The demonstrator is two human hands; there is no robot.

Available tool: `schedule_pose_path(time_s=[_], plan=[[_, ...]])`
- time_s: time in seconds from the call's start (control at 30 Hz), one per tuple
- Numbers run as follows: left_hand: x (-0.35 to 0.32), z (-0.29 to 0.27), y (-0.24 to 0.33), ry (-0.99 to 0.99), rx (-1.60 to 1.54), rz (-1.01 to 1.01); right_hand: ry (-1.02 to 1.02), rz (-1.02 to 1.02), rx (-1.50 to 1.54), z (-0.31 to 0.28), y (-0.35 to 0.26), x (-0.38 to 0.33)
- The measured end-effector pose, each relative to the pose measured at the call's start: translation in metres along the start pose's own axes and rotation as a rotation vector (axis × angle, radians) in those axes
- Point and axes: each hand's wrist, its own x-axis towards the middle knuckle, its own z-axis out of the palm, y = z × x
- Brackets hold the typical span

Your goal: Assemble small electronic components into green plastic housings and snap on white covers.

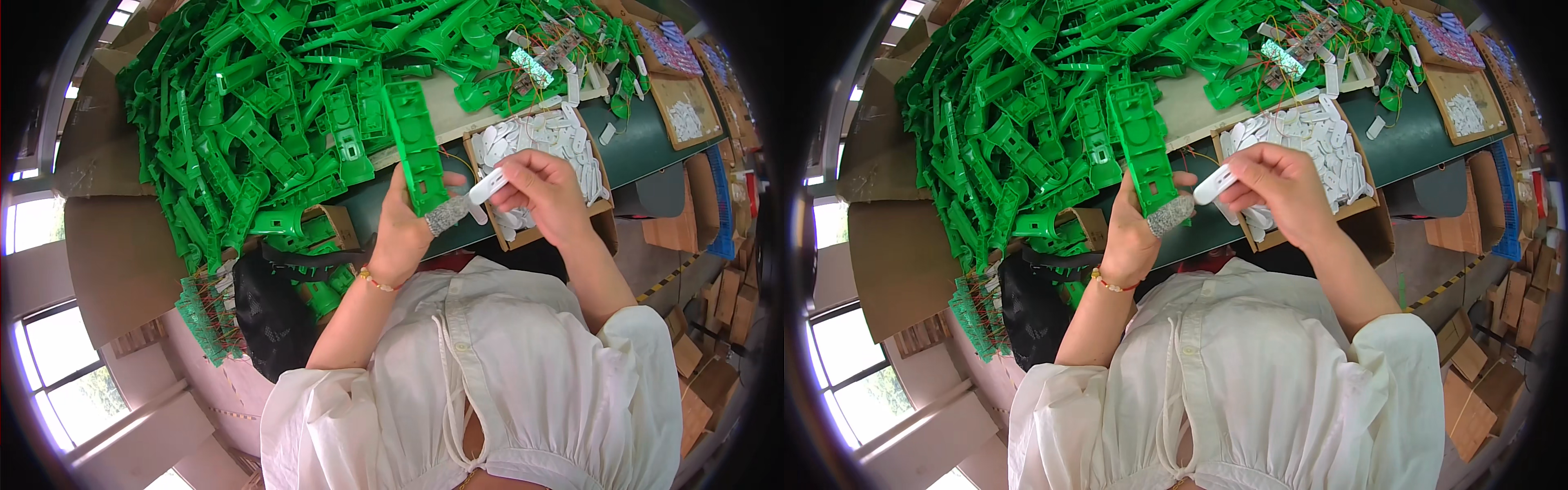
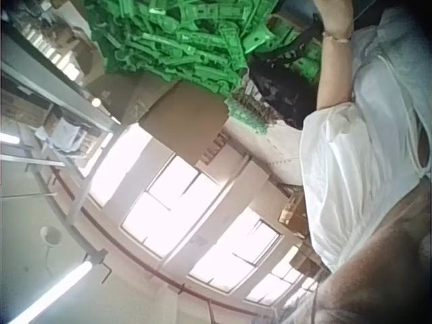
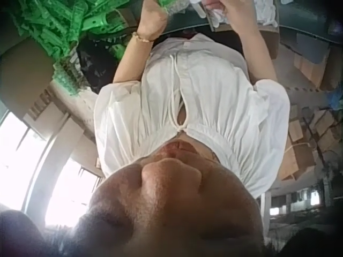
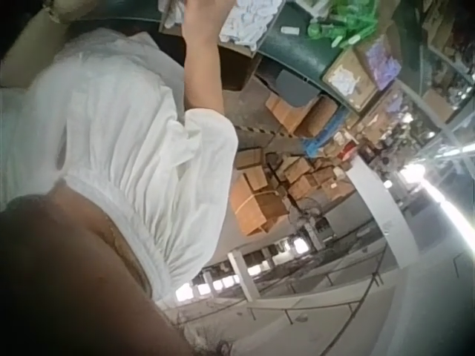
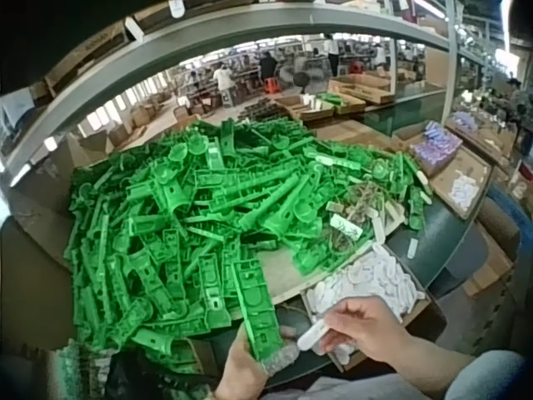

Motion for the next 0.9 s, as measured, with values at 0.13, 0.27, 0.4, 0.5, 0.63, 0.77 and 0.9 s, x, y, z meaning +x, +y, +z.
schedule_pose_path(time_s=[0.13, 0.27, 0.4, 0.5, 0.63, 0.77, 0.9], plan=[[-0.001, 0.003, -0.004, -0.041, -0.023, 0.004, 0.005, -0.008, -0.057, 0.013, 0.002, -0.003], [-0.004, -0.001, -0.001, 0.024, 0.082, 0.045, -0.091, -0.032, -0.274, 0.013, 0.005, -0.004], [-0.012, 0.003, -0.002, -0.018, 0.227, 0.143, -0.302, 0.097, -0.630, 0.021, 0.001, -0.005], [-0.014, 0.000, -0.004, -0.036, 0.461, 0.208, -0.101, -0.118, -0.169, 0.026, 0.010, 0.000], [-0.017, -0.006, -0.006, -0.204, 0.499, 0.158, -0.114, -0.046, -0.259, 0.037, 0.008, -0.001], [-0.021, 0.001, -0.006, -0.246, 0.300, 0.103, -0.089, -0.086, -0.265, 0.049, 0.020, -0.005], [-0.023, 0.005, 0.003, -0.202, 0.327, 0.034, -0.057, -0.097, -0.254, 0.050, 0.017, -0.010]])
